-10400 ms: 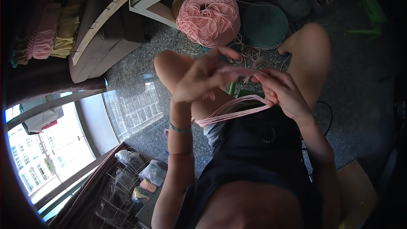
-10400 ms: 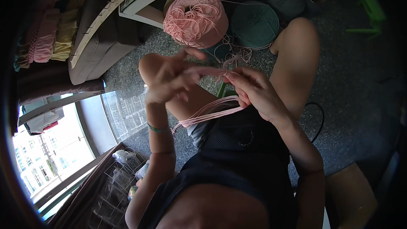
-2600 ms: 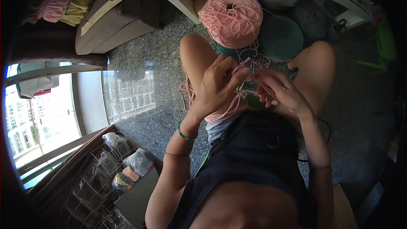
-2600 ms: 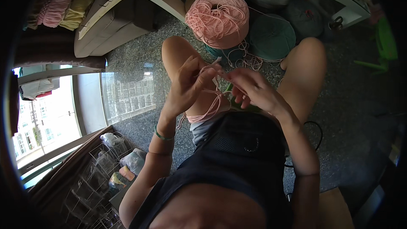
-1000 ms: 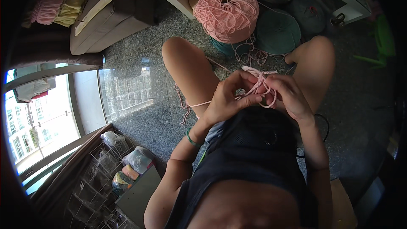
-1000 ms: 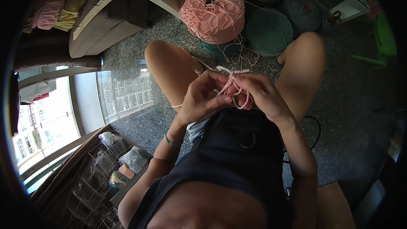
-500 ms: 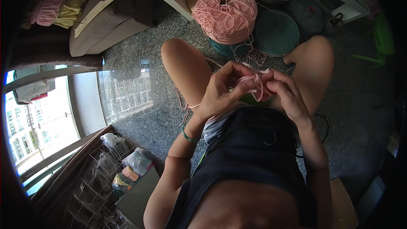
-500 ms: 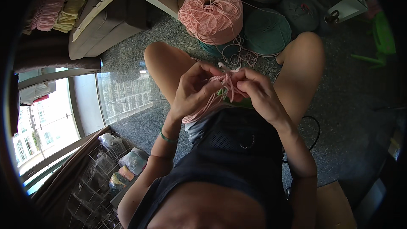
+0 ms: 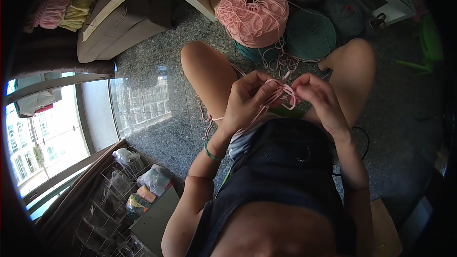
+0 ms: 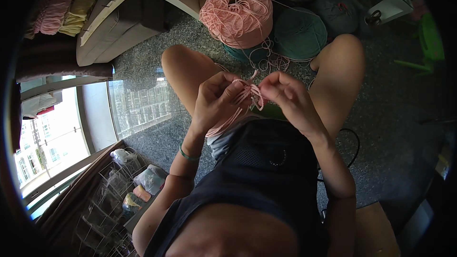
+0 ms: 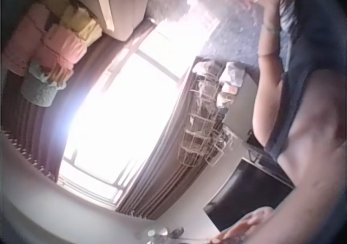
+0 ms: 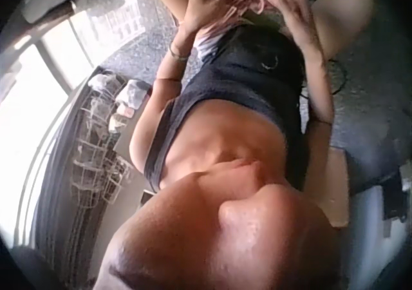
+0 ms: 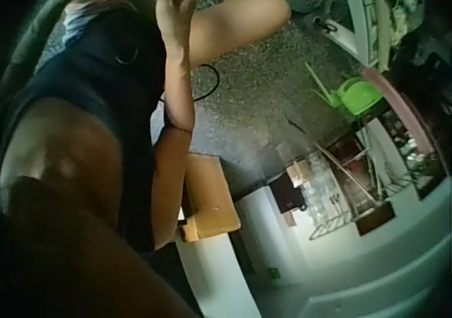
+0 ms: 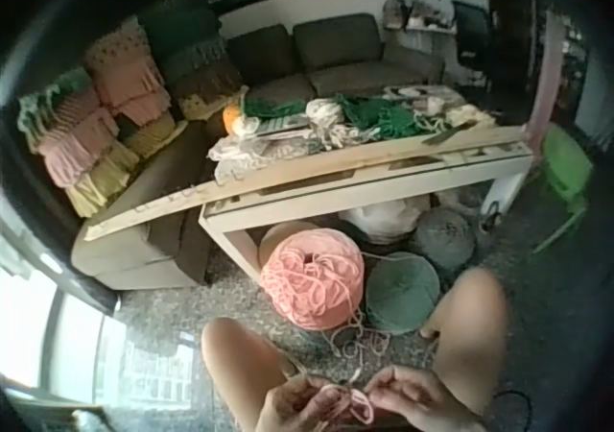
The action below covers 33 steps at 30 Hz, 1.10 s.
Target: Measuring yarn with a metal ruler and then hand-knitting or knotting it to create a craft item.
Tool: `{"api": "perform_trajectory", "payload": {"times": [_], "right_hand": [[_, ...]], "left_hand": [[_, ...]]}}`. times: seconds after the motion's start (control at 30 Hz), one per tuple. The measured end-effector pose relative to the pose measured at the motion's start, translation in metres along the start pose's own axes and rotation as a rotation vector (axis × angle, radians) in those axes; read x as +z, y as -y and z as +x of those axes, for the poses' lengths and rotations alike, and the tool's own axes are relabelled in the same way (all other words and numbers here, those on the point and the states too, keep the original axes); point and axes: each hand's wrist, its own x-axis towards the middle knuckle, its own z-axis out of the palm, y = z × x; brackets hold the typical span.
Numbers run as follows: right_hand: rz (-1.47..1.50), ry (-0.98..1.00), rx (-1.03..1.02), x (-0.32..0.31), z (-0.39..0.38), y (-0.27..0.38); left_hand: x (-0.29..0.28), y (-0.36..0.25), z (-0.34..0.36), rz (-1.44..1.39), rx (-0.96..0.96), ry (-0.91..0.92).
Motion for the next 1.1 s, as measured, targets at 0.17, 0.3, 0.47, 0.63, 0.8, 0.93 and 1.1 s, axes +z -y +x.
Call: {"api": "perform_trajectory", "payload": {"times": [0.17, 0.3, 0.47, 0.63, 0.8, 0.93, 1.1], "right_hand": [[-0.068, 0.003, -0.055, 0.005, 0.000, -0.004], [-0.055, -0.001, -0.004, 0.000, -0.001, -0.002], [-0.028, -0.003, -0.010, 0.000, -0.001, 0.001], [-0.030, -0.012, 0.010, -0.001, 0.002, 0.000], [-0.080, 0.001, -0.011, -0.007, 0.005, 0.000], [-0.002, 0.047, 0.026, -0.006, 0.006, 0.000], [-0.012, 0.062, 0.121, 0.007, 0.002, 0.011]], "left_hand": [[0.002, -0.003, 0.002, 0.098, 0.069, -0.013], [-0.006, -0.011, 0.003, 0.500, 0.163, -0.001], [-0.016, -0.009, 0.007, 0.556, 0.171, 0.090], [-0.010, -0.004, 0.009, 0.490, 0.198, 0.129], [-0.014, -0.011, 0.011, 0.802, 0.295, 0.161], [-0.010, -0.004, 0.013, 0.627, 0.357, 0.154], [-0.003, -0.005, 0.009, 0.215, 0.131, 0.090]]}}
